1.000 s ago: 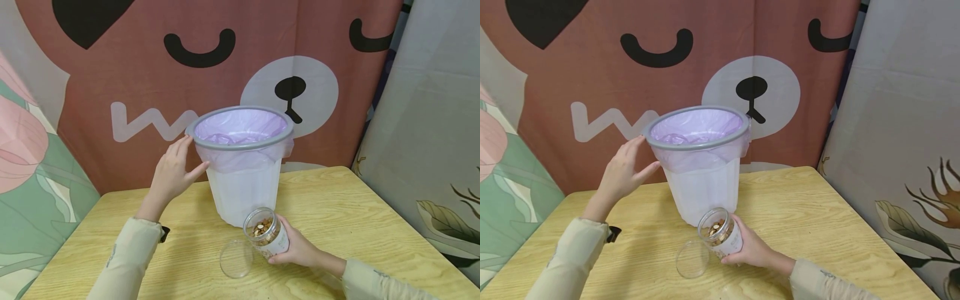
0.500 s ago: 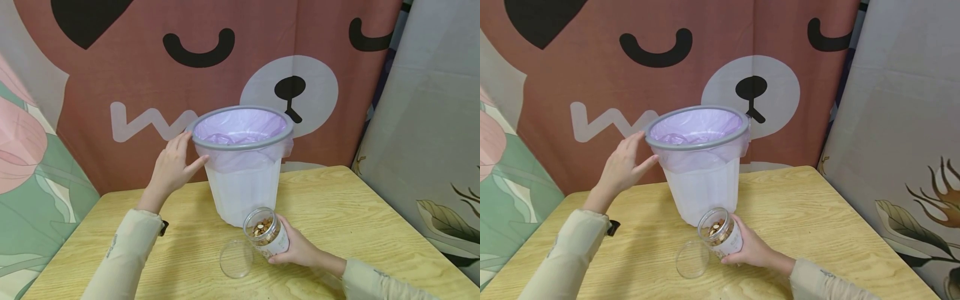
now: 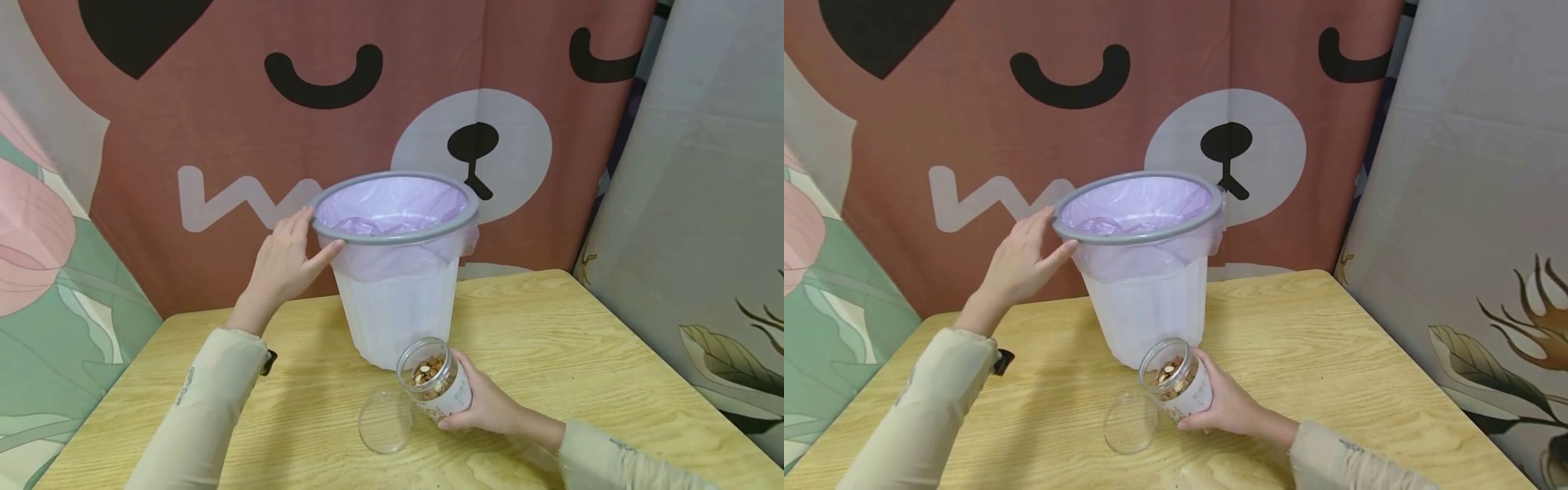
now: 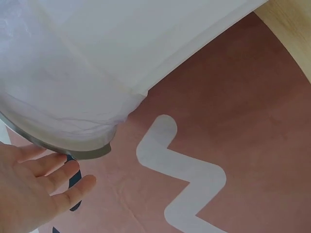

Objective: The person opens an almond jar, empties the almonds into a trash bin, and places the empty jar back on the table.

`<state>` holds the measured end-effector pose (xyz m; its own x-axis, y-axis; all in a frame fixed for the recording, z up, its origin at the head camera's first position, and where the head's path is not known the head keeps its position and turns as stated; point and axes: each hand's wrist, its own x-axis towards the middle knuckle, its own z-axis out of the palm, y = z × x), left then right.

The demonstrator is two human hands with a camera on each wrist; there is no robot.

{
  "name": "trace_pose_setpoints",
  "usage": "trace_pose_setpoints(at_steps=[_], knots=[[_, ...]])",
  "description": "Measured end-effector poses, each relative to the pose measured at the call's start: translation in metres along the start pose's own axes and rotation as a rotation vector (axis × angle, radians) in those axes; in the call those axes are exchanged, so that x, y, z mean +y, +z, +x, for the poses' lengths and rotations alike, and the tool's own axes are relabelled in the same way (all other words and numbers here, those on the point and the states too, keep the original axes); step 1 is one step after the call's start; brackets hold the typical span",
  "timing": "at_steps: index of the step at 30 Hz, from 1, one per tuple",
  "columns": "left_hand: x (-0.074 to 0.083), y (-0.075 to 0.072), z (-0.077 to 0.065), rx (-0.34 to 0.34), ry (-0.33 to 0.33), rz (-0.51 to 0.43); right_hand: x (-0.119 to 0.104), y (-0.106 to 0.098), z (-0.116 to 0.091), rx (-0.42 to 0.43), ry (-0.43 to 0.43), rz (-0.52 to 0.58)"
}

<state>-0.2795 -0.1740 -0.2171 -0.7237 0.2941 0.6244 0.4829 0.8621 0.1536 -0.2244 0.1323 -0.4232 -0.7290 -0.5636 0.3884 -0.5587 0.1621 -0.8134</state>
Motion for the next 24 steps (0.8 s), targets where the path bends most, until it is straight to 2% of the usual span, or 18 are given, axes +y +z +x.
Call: trace_pose_setpoints(at_steps=[6, 14, 24], knots=[[0.0037, -0.0017, 0.0064, -0.054, -0.040, 0.031, -0.0005, 0.0001, 0.0001, 0.000, -0.006, -0.004], [0.0026, -0.0028, 0.0076, -0.111, -0.095, 0.056, -0.0018, -0.0002, 0.0002, 0.004, -0.002, -0.014], [0.0011, -0.0023, 0.0065, -0.128, -0.121, 0.055, -0.0012, -0.0004, -0.0005, 0.004, 0.001, -0.009]])
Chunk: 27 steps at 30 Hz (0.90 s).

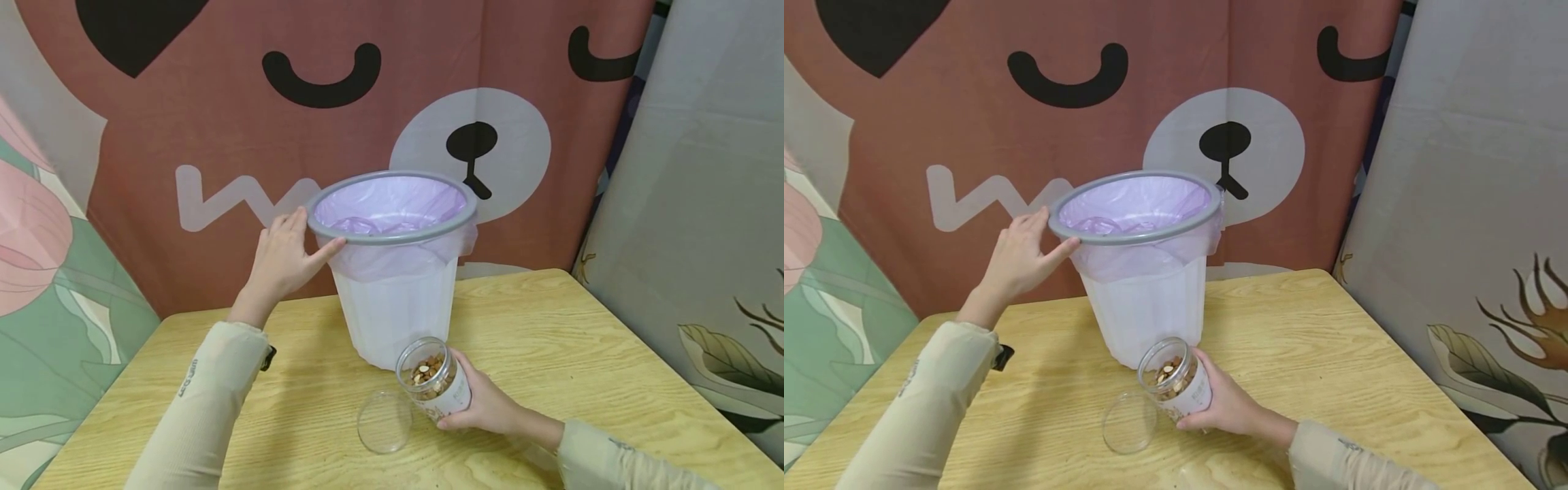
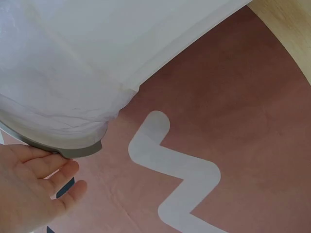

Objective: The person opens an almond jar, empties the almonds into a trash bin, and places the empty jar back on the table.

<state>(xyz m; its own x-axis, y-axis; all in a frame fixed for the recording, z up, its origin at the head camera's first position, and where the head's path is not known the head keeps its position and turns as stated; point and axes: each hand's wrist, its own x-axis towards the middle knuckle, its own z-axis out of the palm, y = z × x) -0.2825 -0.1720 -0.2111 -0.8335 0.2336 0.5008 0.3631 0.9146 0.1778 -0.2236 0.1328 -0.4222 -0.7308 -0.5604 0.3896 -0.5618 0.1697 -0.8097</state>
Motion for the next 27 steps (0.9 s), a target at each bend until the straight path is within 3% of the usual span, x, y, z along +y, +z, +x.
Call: trace_pose_setpoints(at_steps=[10, 18, 27], knots=[[-0.0015, 0.0021, 0.0003, 0.024, 0.005, -0.027, -0.0016, -0.0006, 0.0018, 0.001, 0.000, -0.014], [-0.0018, 0.0017, 0.0003, 0.015, -0.004, -0.034, 0.0009, -0.0014, 0.0013, 0.027, 0.052, 0.077], [0.0007, 0.0019, 0.0014, -0.008, -0.011, -0.040, -0.0027, -0.0068, -0.0040, 0.080, 0.031, 0.014]])
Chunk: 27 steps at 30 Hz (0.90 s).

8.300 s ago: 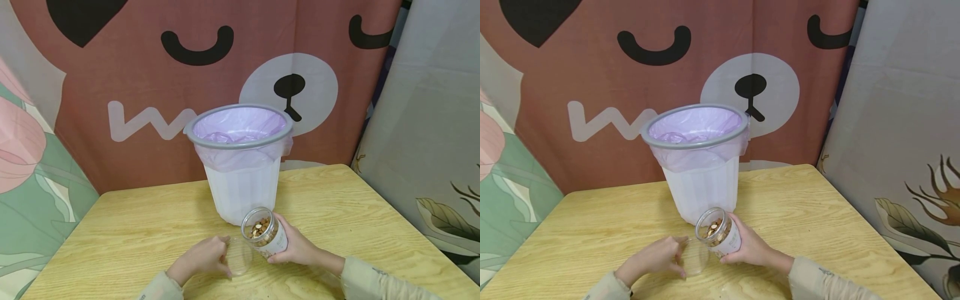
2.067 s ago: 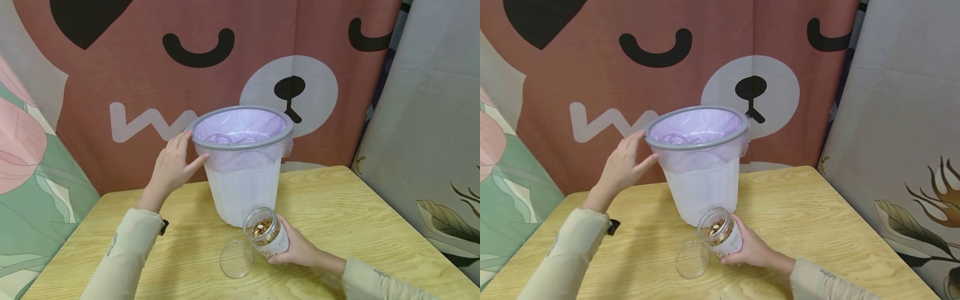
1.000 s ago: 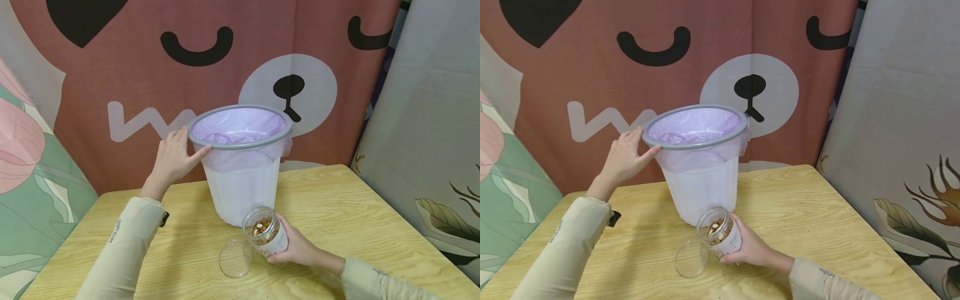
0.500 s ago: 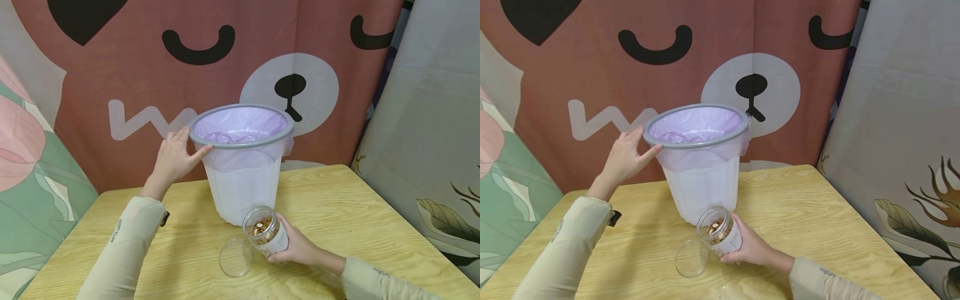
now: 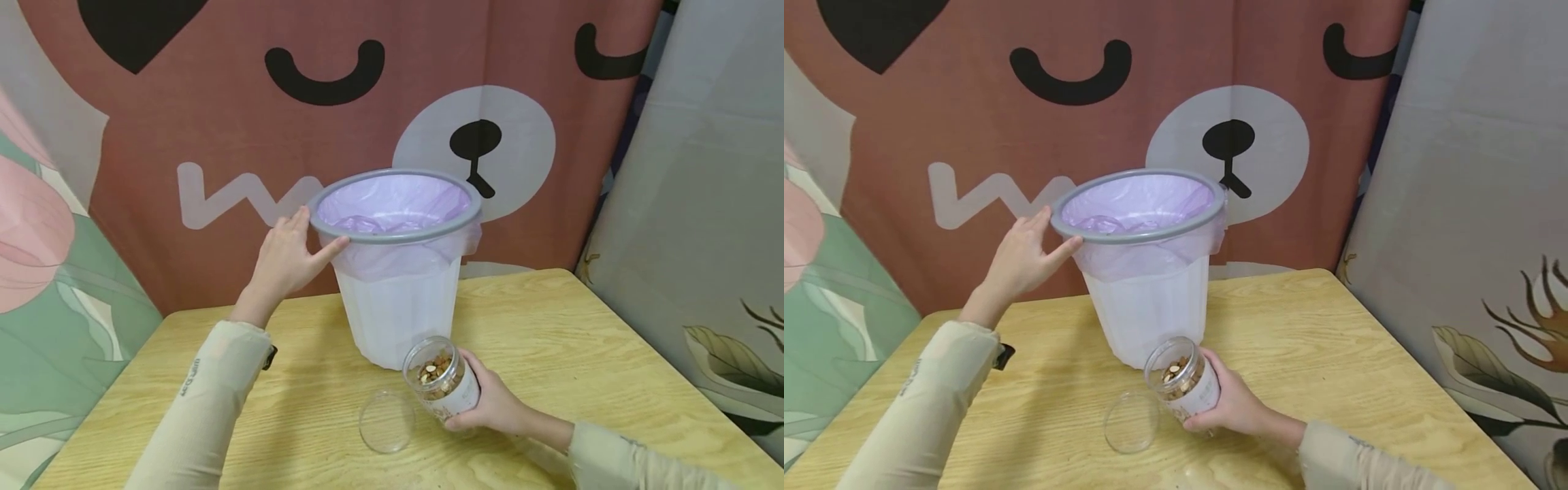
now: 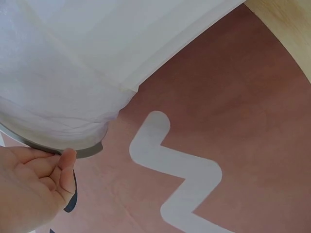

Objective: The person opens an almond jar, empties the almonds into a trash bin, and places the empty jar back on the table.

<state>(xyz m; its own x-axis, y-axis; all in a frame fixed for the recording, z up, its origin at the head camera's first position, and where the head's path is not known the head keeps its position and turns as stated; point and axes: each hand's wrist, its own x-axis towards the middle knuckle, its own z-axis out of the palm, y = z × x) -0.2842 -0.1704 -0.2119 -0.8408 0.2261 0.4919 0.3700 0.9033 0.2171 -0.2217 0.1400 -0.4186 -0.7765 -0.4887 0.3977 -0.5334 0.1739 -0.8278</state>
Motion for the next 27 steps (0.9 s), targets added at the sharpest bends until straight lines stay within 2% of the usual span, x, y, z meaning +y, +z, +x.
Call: trace_pose_setpoints(at_steps=[5, 15, 27], knots=[[0.001, -0.004, 0.000, -0.008, 0.001, 0.009, -0.008, -0.004, 0.004, 0.051, 0.010, -0.025], [0.000, -0.004, 0.000, -0.028, -0.006, 0.005, -0.026, -0.011, 0.005, 0.147, 0.009, -0.160], [0.001, -0.006, 0.000, -0.057, -0.017, -0.009, -0.054, -0.055, 0.010, 0.279, 0.009, -0.298]])
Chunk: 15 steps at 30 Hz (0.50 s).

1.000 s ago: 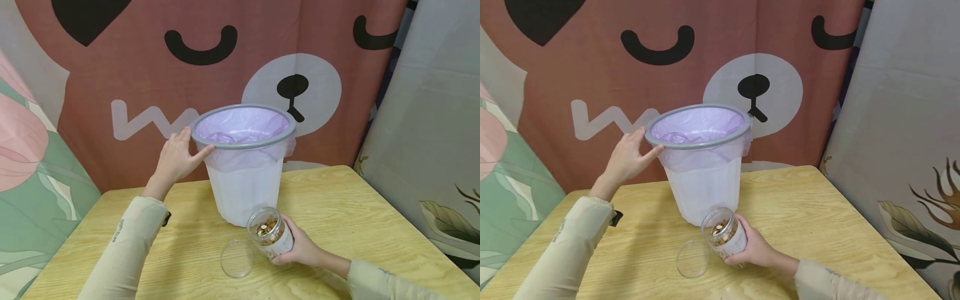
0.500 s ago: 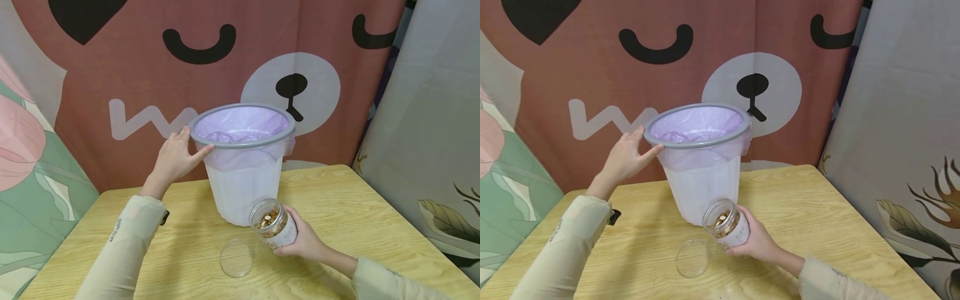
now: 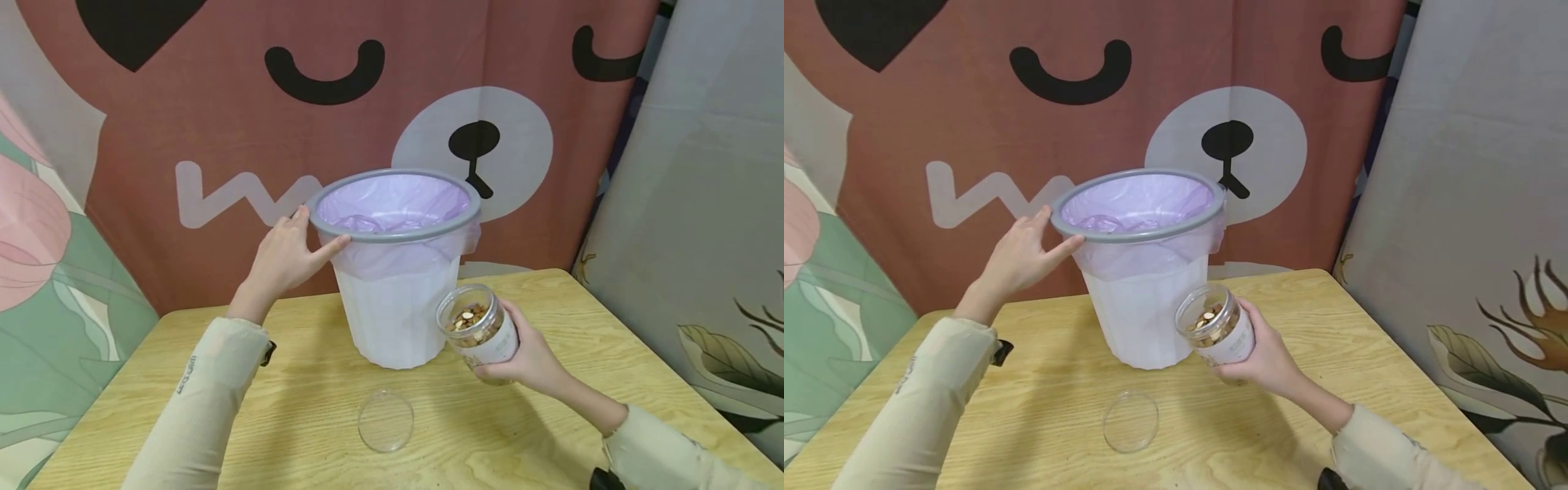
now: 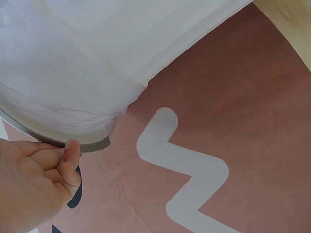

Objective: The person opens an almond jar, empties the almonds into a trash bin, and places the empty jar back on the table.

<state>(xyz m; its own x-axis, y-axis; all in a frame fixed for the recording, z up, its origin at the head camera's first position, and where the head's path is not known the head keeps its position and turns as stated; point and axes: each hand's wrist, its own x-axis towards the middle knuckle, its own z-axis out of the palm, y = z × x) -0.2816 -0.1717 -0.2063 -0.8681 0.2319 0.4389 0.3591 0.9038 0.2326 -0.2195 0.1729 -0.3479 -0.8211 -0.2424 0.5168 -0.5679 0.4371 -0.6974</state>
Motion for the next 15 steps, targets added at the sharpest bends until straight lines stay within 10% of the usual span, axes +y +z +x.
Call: trace_pose_setpoints(at_steps=[15], knots=[[0.000, -0.002, 0.000, -0.019, -0.007, -0.012, -0.026, -0.057, 0.031, 0.161, -0.003, -0.139]])
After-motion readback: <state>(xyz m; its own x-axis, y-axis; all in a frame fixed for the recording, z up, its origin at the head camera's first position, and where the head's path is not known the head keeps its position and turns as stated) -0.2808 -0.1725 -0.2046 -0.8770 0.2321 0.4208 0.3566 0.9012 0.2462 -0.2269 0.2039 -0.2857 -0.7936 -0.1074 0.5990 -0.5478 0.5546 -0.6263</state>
